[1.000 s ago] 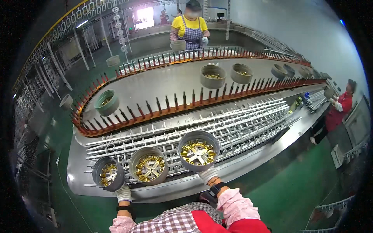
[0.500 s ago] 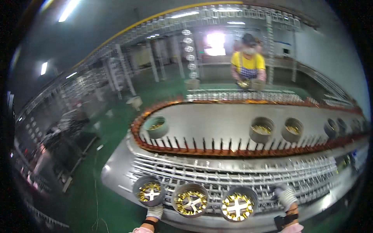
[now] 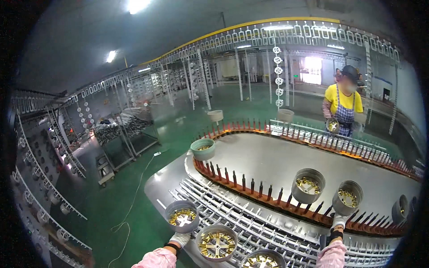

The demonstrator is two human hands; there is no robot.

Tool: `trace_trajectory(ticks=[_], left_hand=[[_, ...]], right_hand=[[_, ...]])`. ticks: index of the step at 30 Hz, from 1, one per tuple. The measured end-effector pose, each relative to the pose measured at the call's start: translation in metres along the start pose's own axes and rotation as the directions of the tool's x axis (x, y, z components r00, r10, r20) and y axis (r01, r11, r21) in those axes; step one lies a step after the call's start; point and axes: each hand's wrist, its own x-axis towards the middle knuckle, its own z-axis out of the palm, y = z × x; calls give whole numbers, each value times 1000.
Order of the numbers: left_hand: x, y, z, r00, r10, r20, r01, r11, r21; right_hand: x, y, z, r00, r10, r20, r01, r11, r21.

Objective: The recorder is loading grey circular molds containing gold-colored inserts onto the pegs of a moving assembly line conveyor.

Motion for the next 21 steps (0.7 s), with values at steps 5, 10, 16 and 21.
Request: trace_trajectory(ticks=[5,10,16,21], left_hand=[[5,3,9,988,-22,154,31,998,-58],[1,8,10,978,-47,204,33,997,74],[6,-26,-3,963,108,248,-180,941,288],[17,-21,14,908,-33,419,-177,874,452]], right_hand=[[8,-4,34,891,133,-433,-182,981,-72],[-68,-38,-189,953,-263,-152,231,952,-201],[-197,-63,-290,945,-119,-304,-104,773,-626],[-324,-52,-283,955,-212,-208,168,963,-209]])
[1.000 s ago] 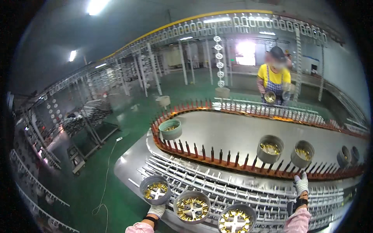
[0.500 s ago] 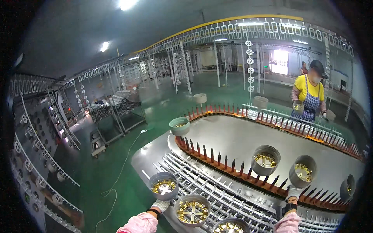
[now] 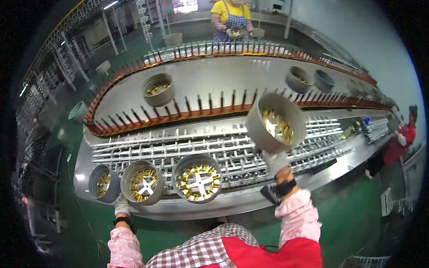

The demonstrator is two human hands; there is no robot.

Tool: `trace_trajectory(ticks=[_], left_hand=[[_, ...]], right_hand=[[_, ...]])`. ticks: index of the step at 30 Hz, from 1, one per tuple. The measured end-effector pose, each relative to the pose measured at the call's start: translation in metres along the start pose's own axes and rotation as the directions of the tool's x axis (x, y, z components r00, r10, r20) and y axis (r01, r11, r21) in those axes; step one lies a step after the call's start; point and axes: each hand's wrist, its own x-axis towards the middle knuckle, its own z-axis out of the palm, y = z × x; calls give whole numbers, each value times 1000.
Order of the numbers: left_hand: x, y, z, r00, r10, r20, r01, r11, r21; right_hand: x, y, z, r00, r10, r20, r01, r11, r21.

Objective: The recorder is loading grey circular molds containing gold-colored inserts onto the pegs of a moving assembly line conveyor.

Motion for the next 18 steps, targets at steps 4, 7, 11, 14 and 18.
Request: trace_trajectory(ticks=[4,7,11,14,18], left_hand=[[-5,10,-3,989,101,-106,-95,994,62],[-4,-8,22,930,141,-341,-56,967,247],[-15,-4,-8,986,28,-166,-15,997,81],[-17,13,-34,990,-26,-137,15,997,-80],[-10,8,-25,977,-14,-213,-2,997,-74]], right_hand=[[-91,-8,35,979,77,188,-81,997,12],[-138,-10,89,972,83,220,-62,993,-98],[-111,-39,38,932,41,360,62,961,-270],[-109,-32,43,780,20,626,-54,998,35],[-130,-29,82,997,28,-69,-38,987,-154]])
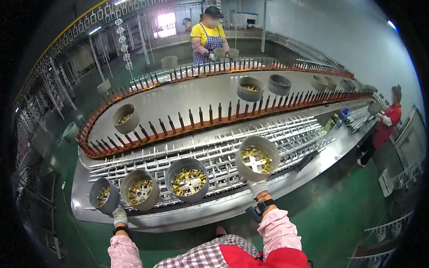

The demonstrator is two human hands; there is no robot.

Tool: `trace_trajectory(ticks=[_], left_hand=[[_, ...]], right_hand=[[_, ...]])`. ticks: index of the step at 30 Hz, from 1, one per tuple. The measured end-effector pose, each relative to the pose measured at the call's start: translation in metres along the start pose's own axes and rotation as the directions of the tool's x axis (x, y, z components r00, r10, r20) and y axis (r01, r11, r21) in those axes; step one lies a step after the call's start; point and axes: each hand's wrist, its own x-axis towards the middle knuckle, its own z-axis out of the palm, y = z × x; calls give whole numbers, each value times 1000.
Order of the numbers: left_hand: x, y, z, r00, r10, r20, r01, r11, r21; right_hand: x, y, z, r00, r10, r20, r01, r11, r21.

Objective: The recorder is loading grey circular molds containing gold-colored inserts onto the pegs of a moving assembly line conveyor.

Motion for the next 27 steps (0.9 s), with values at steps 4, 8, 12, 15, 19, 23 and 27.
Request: trace_trajectory(ticks=[4,8,12,15,19,23,27], left_hand=[[1,-13,14,999,-43,19,43,999,-1],[-2,8,-6,995,-31,99,37,997,-63],[1,-8,20,997,-39,-71,18,962,-272],[4,-10,24,997,17,-77,-31,983,-181],[4,-6,4,991,-6,131,22,993,-118],[-19,13,-32,998,68,-20,-70,970,-231],[-43,-28,16,952,-258,-163,93,753,-652]], right_hand=[[42,8,-77,643,32,765,-236,959,158],[15,-4,-39,904,116,412,-319,823,470],[9,-20,-16,968,112,224,-220,808,546],[7,-24,-4,965,1,263,-119,892,435],[4,-32,-7,960,-43,278,-77,912,404],[1,-33,-4,966,0,260,-122,882,455],[15,-47,2,979,-15,204,-100,835,541]])
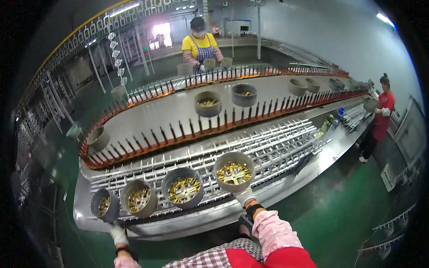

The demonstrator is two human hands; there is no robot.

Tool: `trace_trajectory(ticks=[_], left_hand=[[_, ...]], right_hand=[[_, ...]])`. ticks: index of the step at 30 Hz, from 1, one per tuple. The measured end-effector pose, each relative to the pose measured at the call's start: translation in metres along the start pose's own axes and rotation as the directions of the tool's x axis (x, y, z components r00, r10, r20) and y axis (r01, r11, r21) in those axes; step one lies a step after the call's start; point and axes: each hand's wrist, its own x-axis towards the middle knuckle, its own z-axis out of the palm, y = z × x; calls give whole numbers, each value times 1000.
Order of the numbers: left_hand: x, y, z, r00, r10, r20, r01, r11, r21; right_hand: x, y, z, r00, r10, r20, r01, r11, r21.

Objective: The recorder is loading grey circular molds containing gold-colored inserts onto the pegs of a moving assembly line conveyor.

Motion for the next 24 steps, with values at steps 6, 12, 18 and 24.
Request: trace_trajectory(ticks=[6,12,18,24], left_hand=[[-8,129,-146,801,-317,-508,-263,576,-774],[-28,425,-168,920,391,38,-185,517,-836],[3,605,23,579,430,693,130,790,-599],[73,633,197,677,474,563,-475,866,-157]], right_hand=[[2,17,8,998,-40,-46,45,994,100],[3,22,16,942,-234,-243,307,893,330],[-1,118,-146,639,-519,567,-384,423,821],[15,300,-198,791,-364,492,-348,393,851]])
